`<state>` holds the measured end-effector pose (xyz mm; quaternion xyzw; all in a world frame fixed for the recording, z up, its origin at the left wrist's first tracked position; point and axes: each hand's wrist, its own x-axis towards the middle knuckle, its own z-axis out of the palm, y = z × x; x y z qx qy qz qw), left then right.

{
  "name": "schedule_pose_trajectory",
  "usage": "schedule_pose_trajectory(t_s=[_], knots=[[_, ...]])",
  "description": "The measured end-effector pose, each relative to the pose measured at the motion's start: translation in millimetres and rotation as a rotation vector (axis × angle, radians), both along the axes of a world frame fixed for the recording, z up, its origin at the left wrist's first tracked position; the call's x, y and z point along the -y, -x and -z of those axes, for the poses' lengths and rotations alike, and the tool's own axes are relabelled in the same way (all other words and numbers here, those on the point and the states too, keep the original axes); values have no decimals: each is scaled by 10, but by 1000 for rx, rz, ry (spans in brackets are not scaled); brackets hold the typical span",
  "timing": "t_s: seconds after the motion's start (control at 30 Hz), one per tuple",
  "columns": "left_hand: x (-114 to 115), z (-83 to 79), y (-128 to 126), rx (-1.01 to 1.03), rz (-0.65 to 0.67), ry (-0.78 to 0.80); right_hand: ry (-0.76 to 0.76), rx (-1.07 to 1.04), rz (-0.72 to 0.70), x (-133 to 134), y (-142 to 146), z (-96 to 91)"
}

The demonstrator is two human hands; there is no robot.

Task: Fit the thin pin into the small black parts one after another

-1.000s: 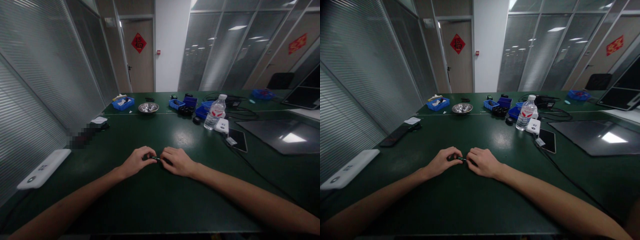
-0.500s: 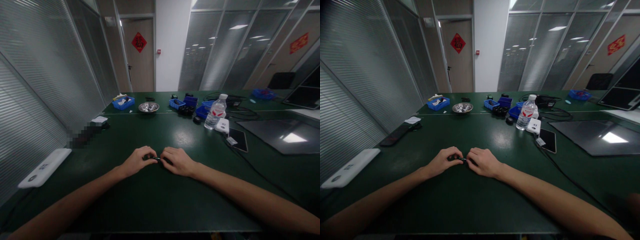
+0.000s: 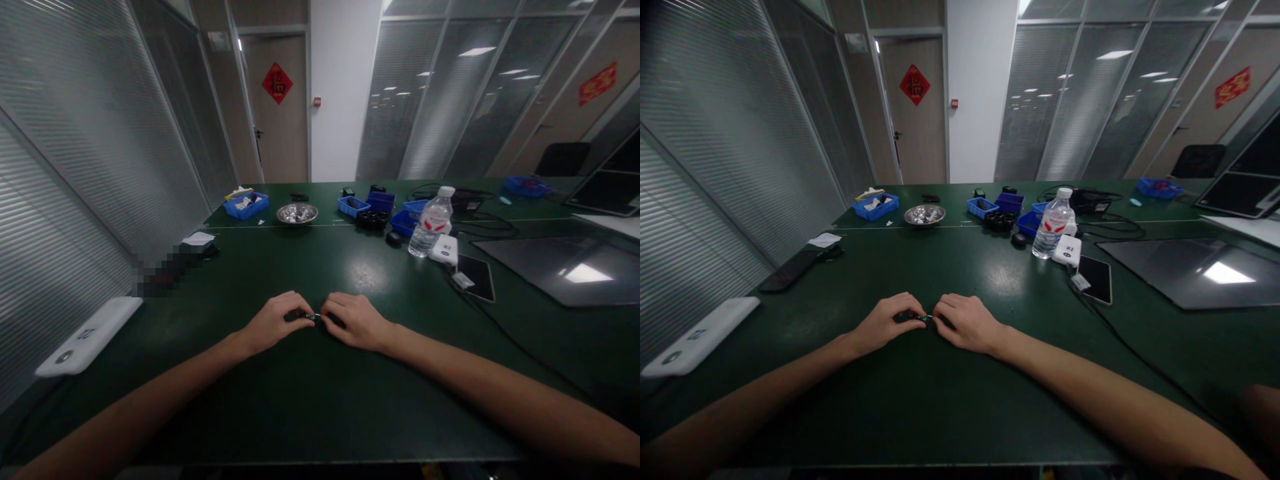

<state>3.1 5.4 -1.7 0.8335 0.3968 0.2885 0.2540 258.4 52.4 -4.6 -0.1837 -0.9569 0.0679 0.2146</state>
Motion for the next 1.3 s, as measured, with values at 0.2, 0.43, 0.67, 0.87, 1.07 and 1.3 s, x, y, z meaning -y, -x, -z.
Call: schedule_pose_trajectory(t_s=[0.2, 0.43, 0.67, 0.87, 1.07, 1.3], knots=[[-17, 22, 13, 19, -25, -42, 8, -1, -11, -14, -2, 11], [-17, 34, 28, 26, -1, -16, 0, 2, -24, -14, -14, 44], [-24, 37, 25, 40, 48, 10, 4, -3, -42, -1, -11, 10], [-34, 24, 11, 44, 60, 11, -1, 7, -28, 15, -14, -1], [-44, 20, 21, 53, 75, 32, -12, 0, -16, 17, -9, 2], [-49, 43, 24, -8, 107, 59, -9, -13, 18, 17, -4, 20]])
